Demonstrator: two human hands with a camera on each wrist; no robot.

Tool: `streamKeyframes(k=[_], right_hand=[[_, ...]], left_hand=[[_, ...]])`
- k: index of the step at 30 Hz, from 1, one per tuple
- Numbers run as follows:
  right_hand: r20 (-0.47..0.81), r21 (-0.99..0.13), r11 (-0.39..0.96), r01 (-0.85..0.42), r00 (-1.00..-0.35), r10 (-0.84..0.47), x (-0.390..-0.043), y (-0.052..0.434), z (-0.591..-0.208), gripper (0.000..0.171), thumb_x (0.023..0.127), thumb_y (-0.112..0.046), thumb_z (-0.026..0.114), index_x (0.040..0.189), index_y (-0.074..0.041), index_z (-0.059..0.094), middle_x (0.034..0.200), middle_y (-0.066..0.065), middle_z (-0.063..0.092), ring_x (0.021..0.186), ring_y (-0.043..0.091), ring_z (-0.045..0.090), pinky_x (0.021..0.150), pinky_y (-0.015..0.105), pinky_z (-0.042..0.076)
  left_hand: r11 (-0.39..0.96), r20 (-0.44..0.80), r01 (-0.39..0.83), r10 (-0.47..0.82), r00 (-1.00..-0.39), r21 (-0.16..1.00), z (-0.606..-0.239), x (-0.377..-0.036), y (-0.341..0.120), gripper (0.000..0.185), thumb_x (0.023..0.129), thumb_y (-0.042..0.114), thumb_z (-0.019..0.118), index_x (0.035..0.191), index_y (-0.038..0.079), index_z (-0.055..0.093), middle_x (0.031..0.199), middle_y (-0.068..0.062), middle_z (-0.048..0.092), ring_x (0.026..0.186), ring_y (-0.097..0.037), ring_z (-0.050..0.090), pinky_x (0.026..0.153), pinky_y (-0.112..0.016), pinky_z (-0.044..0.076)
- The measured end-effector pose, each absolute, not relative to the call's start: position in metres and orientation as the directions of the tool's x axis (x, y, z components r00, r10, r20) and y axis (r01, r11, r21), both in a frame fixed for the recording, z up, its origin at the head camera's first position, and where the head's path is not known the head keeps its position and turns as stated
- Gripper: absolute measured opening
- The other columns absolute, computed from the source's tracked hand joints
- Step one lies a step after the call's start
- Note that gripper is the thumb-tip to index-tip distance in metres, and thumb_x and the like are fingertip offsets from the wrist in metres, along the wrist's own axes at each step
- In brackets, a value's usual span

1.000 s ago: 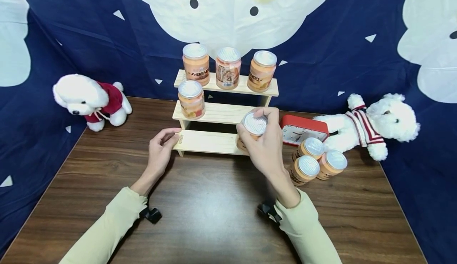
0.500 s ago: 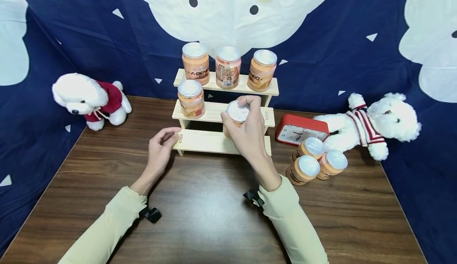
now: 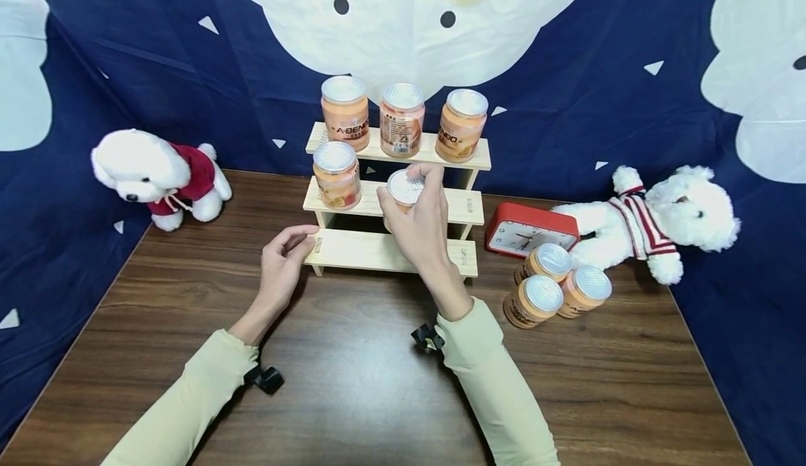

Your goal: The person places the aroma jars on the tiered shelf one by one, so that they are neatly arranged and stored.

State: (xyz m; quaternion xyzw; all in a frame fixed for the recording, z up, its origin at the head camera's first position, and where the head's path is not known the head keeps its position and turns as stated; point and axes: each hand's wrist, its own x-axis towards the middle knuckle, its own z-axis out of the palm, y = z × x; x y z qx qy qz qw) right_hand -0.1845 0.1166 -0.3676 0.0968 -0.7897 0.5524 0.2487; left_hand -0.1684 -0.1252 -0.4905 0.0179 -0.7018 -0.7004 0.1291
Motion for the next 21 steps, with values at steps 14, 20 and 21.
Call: streamKeyframes(k=[14, 20, 21], right_hand=[[0.632, -0.755, 0.379, -0.535, -0.749, 0.201, -0.204, 0.109, -0.385, 0.057, 0.090, -0.020, 0.095, 0.120, 0.002, 0.052, 0.137, 0.021, 0.052, 0.133, 0.027, 0.053, 0.111, 0.041, 0.050], [0.701, -0.700, 0.430, -0.571, -0.663, 0.261, -0.202, 0.109, -0.399, 0.050, 0.089, -0.025, 0.095, 0.122, -0.002, 0.064, 0.143, 0.021, 0.050, 0.139, 0.026, 0.048, 0.117, 0.044, 0.045], [0.711, -0.690, 0.443, -0.573, -0.653, 0.262, -0.200, 0.110, -0.401, 0.047, 0.091, -0.026, 0.092, 0.123, -0.003, 0.067, 0.142, 0.022, 0.051, 0.139, 0.027, 0.048, 0.117, 0.046, 0.044]], left_hand=[[0.020, 0.164, 0.163, -0.205, -0.965, 0.986, -0.489, -0.167, -0.125, 0.021, 0.104, -0.006, 0.068, 0.122, -0.008, 0.077, 0.124, -0.030, 0.077, 0.101, -0.001, 0.074, 0.092, -0.017, 0.059], [0.012, 0.159, 0.160, -0.205, -0.966, 0.987, -0.490, -0.168, -0.125, 0.020, 0.104, -0.006, 0.068, 0.122, -0.008, 0.077, 0.124, -0.030, 0.077, 0.102, -0.002, 0.074, 0.093, -0.017, 0.059], [0.012, 0.158, 0.159, -0.205, -0.966, 0.987, -0.490, -0.168, -0.125, 0.020, 0.104, -0.006, 0.068, 0.122, -0.008, 0.077, 0.124, -0.030, 0.077, 0.102, -0.002, 0.074, 0.093, -0.017, 0.059]])
